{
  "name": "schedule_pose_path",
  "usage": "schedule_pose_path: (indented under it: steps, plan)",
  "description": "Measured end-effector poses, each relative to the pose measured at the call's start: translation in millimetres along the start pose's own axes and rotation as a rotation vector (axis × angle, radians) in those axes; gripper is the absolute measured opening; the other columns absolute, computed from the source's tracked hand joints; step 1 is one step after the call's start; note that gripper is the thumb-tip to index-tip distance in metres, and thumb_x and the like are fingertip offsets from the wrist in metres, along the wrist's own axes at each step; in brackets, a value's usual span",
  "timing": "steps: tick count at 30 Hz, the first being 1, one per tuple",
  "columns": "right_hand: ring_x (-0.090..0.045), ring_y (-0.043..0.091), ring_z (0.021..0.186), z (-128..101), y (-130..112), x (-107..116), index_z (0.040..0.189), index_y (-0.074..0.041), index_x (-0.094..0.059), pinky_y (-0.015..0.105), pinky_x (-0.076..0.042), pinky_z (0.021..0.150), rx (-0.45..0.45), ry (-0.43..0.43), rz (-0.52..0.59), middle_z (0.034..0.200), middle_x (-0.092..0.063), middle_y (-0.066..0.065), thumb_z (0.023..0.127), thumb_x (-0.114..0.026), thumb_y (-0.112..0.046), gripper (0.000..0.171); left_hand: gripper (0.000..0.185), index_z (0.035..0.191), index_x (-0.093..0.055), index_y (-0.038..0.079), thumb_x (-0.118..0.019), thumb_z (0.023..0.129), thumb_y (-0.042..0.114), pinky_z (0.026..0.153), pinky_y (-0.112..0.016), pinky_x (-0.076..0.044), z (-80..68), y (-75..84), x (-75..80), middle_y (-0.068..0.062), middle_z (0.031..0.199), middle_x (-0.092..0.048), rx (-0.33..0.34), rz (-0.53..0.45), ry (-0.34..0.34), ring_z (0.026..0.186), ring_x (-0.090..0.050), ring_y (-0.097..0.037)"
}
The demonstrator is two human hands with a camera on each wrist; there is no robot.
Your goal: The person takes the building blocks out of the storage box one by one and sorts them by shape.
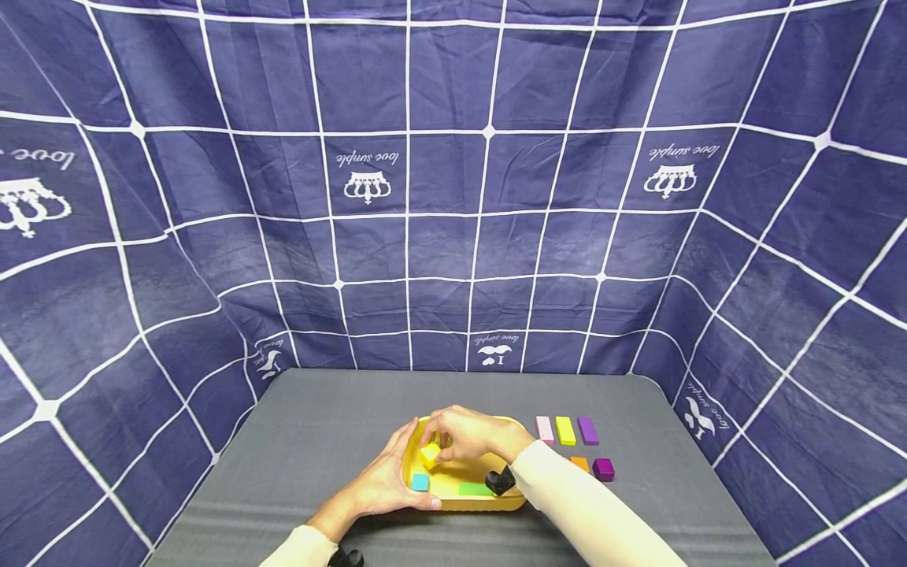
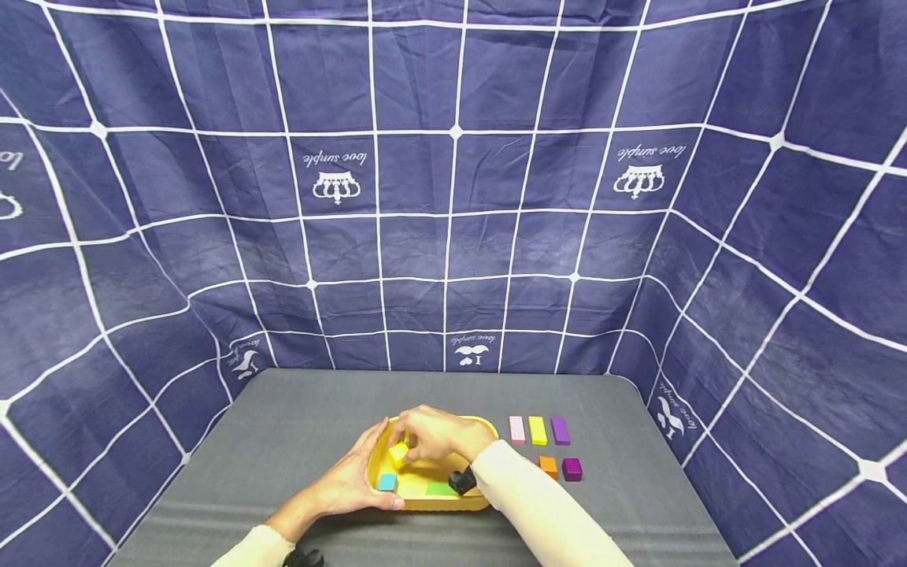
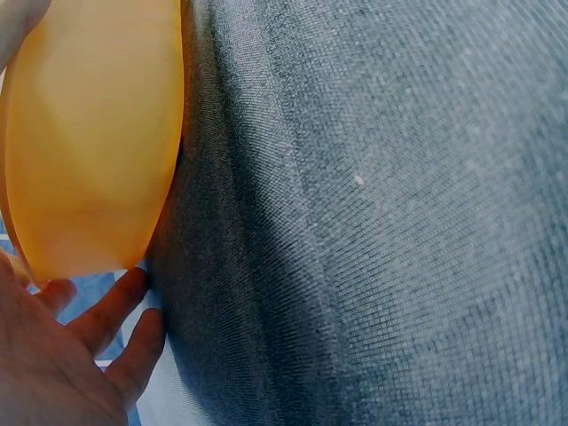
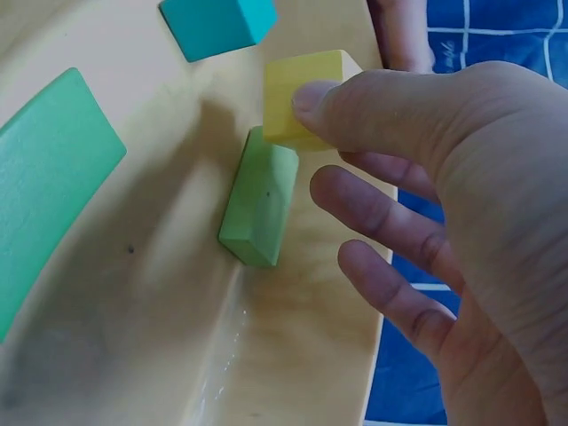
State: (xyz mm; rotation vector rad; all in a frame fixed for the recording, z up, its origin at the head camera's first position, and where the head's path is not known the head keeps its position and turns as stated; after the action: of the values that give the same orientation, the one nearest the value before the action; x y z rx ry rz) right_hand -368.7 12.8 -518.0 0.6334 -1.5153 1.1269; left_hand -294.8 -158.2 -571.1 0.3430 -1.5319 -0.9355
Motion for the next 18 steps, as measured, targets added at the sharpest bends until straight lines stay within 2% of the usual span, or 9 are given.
schedule_pose_path:
  steps: [5, 12, 15, 18]
  plan:
    - [-0.08, 0.004, 0.097, -9.2, 0.7, 4.7, 0.132, -0.016, -0.085, 0.017, -0.062, 0.095, -0.028, 0.025, 0.035, 0.126, -0.081, -0.003, 0.099, -0.093, -0.014, 0.034, 0.154, 0.187, -0.016, 0.007, -0.108, 0.075, 0.06, 0.129, -0.069, -0.049, -0.1, -0.5, 0.1, -0.02, 0.192, -0.026, 0.002, 0.012, 0.001, 0.164, -0.052, -0.047]
    - [-0.084, 0.018, 0.104, -23.6, 1.6, 13.7, 0.133, -0.014, -0.085, 0.026, -0.066, 0.097, -0.066, 0.069, 0.075, 0.125, -0.082, -0.001, 0.1, -0.092, -0.014, 0.034, 0.154, 0.188, -0.016, 0.009, -0.108, 0.075, 0.059, 0.129, -0.069, -0.049, -0.5, -1.3, -0.1, -0.019, 0.193, -0.026, 0.011, 0.003, 0.002, 0.164, -0.052, -0.047]
    - [-0.083, 0.017, 0.103, -30.1, 2.7, 17.8, 0.133, -0.015, -0.085, 0.028, -0.066, 0.097, -0.083, 0.088, 0.084, 0.126, -0.082, -0.001, 0.099, -0.092, -0.014, 0.035, 0.153, 0.187, -0.017, 0.009, -0.108, 0.075, 0.059, 0.129, -0.069, -0.049, -0.3, -0.9, 0.1, -0.019, 0.193, -0.027, 0.008, 0.003, 0.004, 0.165, -0.052, -0.047]
    - [-0.082, 0.015, 0.103, -37.0, 3.7, 22.0, 0.134, -0.017, -0.085, 0.025, -0.064, 0.094, -0.1, 0.104, 0.079, 0.126, -0.082, -0.003, 0.099, -0.092, -0.015, 0.036, 0.153, 0.187, -0.017, 0.009, -0.108, 0.075, 0.059, 0.128, -0.068, -0.05, 0.2, -0.7, 0.5, -0.019, 0.192, -0.028, 0.007, 0.006, 0.006, 0.164, -0.052, -0.046]
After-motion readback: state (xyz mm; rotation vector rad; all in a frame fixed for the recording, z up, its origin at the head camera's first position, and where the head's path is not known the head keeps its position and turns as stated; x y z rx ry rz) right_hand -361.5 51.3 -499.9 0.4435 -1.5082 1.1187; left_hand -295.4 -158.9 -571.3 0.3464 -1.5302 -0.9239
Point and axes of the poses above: each hand's wrist, its own z-axis towards the middle knuckle, its own x-axis out of the back of the hand, y = z × x, the point moved 5 cm from there along z, towards the middle knuckle
